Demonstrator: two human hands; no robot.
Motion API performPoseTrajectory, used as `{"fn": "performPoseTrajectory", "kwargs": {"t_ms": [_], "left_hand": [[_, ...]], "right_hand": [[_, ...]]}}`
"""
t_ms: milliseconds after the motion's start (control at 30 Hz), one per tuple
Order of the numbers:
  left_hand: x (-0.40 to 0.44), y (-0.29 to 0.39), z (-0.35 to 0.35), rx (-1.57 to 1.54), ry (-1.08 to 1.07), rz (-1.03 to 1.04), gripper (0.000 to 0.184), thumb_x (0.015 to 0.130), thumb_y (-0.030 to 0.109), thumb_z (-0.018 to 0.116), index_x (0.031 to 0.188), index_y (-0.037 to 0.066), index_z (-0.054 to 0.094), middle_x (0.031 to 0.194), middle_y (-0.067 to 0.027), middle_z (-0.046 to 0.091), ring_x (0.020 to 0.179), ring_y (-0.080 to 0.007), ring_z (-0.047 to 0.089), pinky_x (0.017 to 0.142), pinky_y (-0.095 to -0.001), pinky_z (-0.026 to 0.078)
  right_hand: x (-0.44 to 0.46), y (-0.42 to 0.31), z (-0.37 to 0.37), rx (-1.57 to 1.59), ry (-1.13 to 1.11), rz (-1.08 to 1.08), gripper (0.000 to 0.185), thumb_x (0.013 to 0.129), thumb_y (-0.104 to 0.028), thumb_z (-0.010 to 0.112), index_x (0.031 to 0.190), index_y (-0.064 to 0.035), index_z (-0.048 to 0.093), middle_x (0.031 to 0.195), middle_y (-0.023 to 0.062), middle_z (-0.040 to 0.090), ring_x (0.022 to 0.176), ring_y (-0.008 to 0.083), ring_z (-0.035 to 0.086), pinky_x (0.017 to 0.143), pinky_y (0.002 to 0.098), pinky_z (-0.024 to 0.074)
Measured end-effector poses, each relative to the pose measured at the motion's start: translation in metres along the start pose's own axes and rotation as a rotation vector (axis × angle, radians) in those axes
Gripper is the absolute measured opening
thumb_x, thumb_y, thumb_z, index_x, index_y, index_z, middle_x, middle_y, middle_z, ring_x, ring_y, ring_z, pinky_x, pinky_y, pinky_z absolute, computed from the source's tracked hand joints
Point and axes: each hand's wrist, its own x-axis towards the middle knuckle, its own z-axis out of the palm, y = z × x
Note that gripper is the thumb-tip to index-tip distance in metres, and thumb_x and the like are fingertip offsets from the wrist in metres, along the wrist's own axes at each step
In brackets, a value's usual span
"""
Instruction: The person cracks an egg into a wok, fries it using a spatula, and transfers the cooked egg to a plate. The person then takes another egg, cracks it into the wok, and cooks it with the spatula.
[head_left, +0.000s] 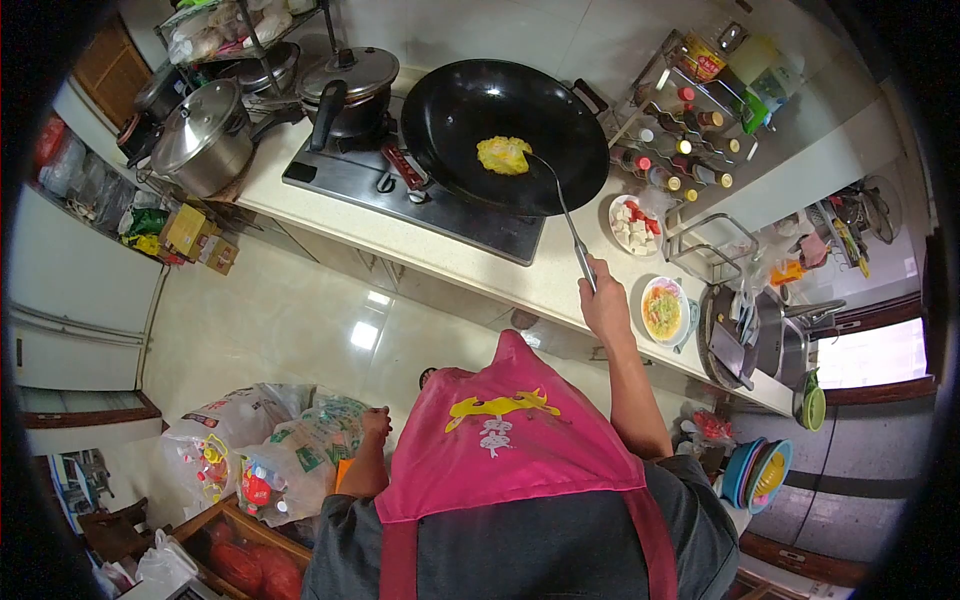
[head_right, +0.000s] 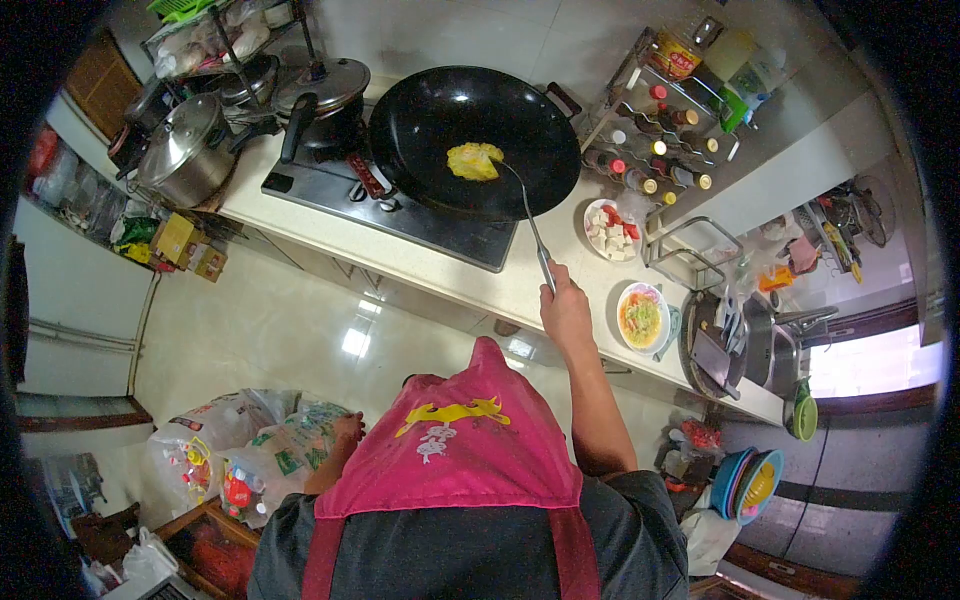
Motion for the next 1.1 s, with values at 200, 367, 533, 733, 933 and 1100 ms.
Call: {"fn": "performPoseTrajectory", "kwargs": {"t_ms": [200, 367, 533, 733, 933, 1100], "left_hand": [[0.0, 0.0, 0.002, -0.015, 0.008, -0.004, 0.017, 0.087, 0.018, 0.063, 0.089, 0.001, 0.061, 0.055, -0.0036, 0.053, 0.037, -0.0156, 0.048, 0.035, -0.0311, 0.036], [0.002, -0.001, 0.004, -0.026, 0.025, -0.019, 0.015, 0.087, 0.016, 0.062, 0.085, 0.002, 0.06, 0.052, -0.0022, 0.049, 0.035, -0.0148, 0.045, 0.033, -0.0313, 0.033], [-0.003, 0.001, 0.004, -0.026, 0.029, -0.007, 0.016, 0.087, 0.017, 0.062, 0.084, 0.001, 0.061, 0.053, -0.0029, 0.051, 0.035, -0.0152, 0.045, 0.033, -0.0313, 0.034], [0.004, -0.006, 0.004, -0.029, 0.029, 0.014, 0.019, 0.088, 0.019, 0.063, 0.088, 0.0, 0.062, 0.056, -0.0043, 0.054, 0.038, -0.0157, 0.049, 0.035, -0.0308, 0.036], [-0.007, -0.004, 0.002, -0.02, 0.019, 0.001, 0.021, 0.088, 0.019, 0.064, 0.091, -0.001, 0.062, 0.059, -0.005, 0.057, 0.041, -0.0161, 0.052, 0.037, -0.0303, 0.039], [-0.013, -0.01, 0.003, -0.075, 0.031, 0.009, 0.021, 0.087, 0.018, 0.064, 0.092, -0.002, 0.062, 0.059, -0.0053, 0.057, 0.041, -0.0163, 0.052, 0.037, -0.0306, 0.04]], "right_hand": [[0.0, 0.001, 0.001, 0.009, 0.009, 0.018, 0.039, 0.088, -0.009, 0.061, 0.126, -0.0064, 0.052, 0.089, 0.0302, 0.066, 0.087, 0.0462, 0.065, 0.076, 0.0497, 0.0508], [0.001, 0.002, 0.002, 0.014, 0.016, 0.01, 0.038, 0.088, -0.009, 0.061, 0.126, -0.0067, 0.052, 0.089, 0.03, 0.066, 0.087, 0.0459, 0.065, 0.076, 0.0497, 0.0508], [0.001, 0.003, 0.003, 0.015, 0.03, -0.007, 0.039, 0.088, -0.01, 0.062, 0.125, -0.0068, 0.052, 0.088, 0.0288, 0.067, 0.086, 0.0448, 0.066, 0.076, 0.049, 0.0509], [0.021, 0.008, -0.006, 0.11, 0.027, 0.037, 0.038, 0.087, -0.011, 0.064, 0.124, -0.0056, 0.054, 0.093, 0.0269, 0.068, 0.086, 0.042, 0.067, 0.076, 0.0448, 0.0525], [0.077, 0.009, -0.015, 0.109, 0.075, 0.004, 0.035, 0.086, -0.012, 0.064, 0.118, -0.0027, 0.058, 0.093, 0.0265, 0.068, 0.086, 0.0393, 0.068, 0.078, 0.0437, 0.052], [0.115, 0.013, -0.003, 0.042, 0.052, -0.03, 0.038, 0.083, -0.014, 0.064, 0.119, -0.0028, 0.057, 0.098, 0.0266, 0.068, 0.094, 0.0397, 0.067, 0.084, 0.0442, 0.051]]}}
